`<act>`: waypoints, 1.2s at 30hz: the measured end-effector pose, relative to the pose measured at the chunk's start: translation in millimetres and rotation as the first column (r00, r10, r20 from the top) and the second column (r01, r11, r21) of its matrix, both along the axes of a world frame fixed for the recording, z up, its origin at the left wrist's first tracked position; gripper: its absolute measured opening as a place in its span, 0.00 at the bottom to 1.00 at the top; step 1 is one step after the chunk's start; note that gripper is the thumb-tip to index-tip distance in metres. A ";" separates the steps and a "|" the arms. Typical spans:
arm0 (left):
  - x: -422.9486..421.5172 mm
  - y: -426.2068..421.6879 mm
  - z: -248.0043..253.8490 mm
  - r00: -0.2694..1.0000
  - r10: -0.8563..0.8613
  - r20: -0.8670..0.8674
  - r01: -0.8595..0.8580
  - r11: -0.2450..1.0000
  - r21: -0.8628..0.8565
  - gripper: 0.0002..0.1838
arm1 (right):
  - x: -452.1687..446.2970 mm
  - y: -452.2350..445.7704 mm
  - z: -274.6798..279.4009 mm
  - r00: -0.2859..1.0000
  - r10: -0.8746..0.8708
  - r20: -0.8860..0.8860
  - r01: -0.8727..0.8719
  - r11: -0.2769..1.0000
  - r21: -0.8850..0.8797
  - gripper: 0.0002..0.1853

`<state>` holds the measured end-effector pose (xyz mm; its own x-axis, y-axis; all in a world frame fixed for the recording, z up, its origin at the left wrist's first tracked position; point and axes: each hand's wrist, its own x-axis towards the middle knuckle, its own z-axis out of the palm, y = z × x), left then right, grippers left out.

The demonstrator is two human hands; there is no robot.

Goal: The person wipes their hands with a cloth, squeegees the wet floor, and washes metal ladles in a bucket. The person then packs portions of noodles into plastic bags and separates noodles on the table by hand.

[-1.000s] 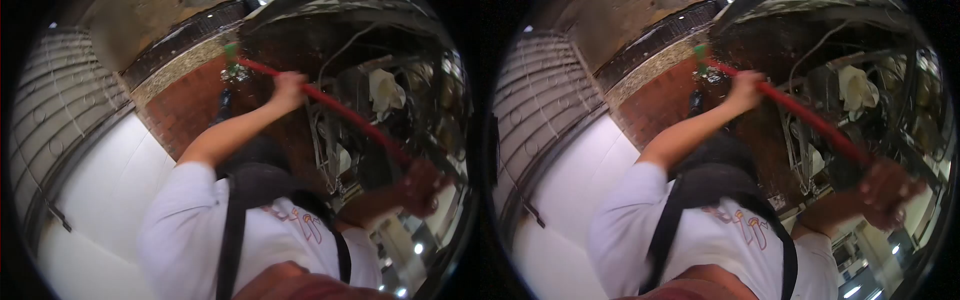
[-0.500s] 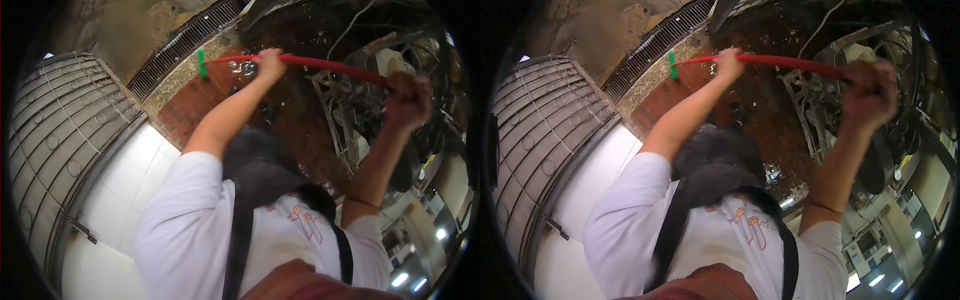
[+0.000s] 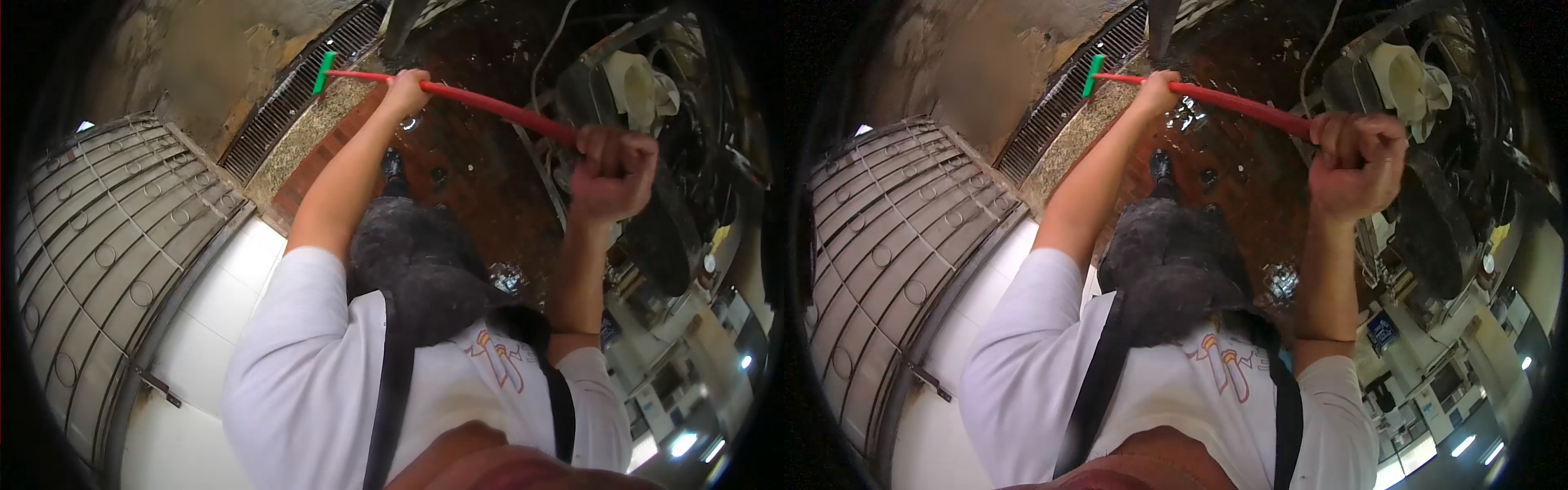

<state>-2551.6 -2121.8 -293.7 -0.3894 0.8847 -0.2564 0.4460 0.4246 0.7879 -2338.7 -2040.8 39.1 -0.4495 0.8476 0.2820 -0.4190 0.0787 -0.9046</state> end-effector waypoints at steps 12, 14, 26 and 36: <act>132.3 33.5 44.8 0.879 -0.451 0.155 0.465 0.882 -0.075 0.12 | 135.8 -31.4 49.2 0.965 -0.253 0.075 0.245 0.964 0.104 0.07; 125.1 13.1 59.5 0.902 -0.414 0.125 0.414 0.910 0.026 0.13 | 132.2 -45.4 70.7 0.995 -0.096 -0.015 0.097 0.989 0.108 0.07; 221.7 51.8 28.5 0.916 -0.401 0.011 0.392 0.902 0.181 0.17 | 201.6 -66.4 53.3 0.961 -0.272 -0.051 0.277 0.947 0.165 0.11; 352.1 -85.3 71.1 0.433 -0.835 -0.339 0.856 0.499 -0.136 0.23 | 357.9 -330.5 118.3 0.034 -0.037 0.999 0.560 0.829 0.012 0.17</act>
<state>-2199.5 -2207.1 -222.7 0.5161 0.8260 -0.2266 0.7793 -0.3430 0.5245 -1980.9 -2371.3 157.4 0.2258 0.8764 -0.4254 0.7791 -0.4246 -0.4613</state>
